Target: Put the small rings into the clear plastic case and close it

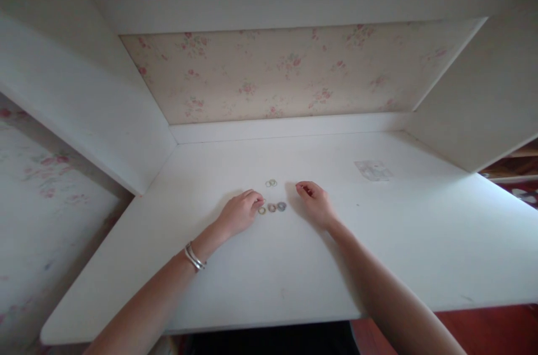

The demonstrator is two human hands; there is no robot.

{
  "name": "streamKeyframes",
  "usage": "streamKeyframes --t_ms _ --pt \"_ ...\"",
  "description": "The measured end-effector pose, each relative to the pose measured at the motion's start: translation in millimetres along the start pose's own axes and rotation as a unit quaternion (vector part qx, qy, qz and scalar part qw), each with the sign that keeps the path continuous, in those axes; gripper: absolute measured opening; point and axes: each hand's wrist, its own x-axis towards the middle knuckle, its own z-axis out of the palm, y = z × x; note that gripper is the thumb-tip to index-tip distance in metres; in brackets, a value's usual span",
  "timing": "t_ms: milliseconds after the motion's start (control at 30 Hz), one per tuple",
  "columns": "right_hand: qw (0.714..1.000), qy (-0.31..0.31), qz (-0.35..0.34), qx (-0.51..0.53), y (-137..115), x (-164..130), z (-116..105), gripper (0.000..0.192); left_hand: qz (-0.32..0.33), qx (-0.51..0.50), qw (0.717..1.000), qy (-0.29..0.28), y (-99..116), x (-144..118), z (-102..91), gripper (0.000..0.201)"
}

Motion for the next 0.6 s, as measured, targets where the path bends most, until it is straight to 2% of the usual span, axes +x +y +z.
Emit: streamKeyframes --t_ms 100,233,300,467,600 --pt "1.000 0.002 -0.006 -0.006 0.0 -0.9 0.5 0.031 0.005 0.019 1.000 0.002 -3.1 -16.3 5.1 0.021" --pt "0.997 0.002 -0.038 -0.063 -3.9 -0.4 2.4 0.029 0.022 0.057 0.998 -0.011 -3.1 -21.1 11.9 0.024" --pt "0.992 -0.026 -0.065 -0.108 -8.9 2.8 4.6 0.028 0.025 0.069 0.997 -0.015 -2.5 -21.1 13.0 0.025" --pt "0.963 -0.142 -0.124 -0.191 -27.5 21.5 11.4 0.026 0.023 0.070 0.997 -0.021 -1.7 -22.9 12.4 0.027" --pt "0.943 -0.171 -0.152 -0.240 -36.4 36.0 18.3 0.023 0.014 0.064 0.998 -0.018 -2.0 -24.5 12.9 0.029"
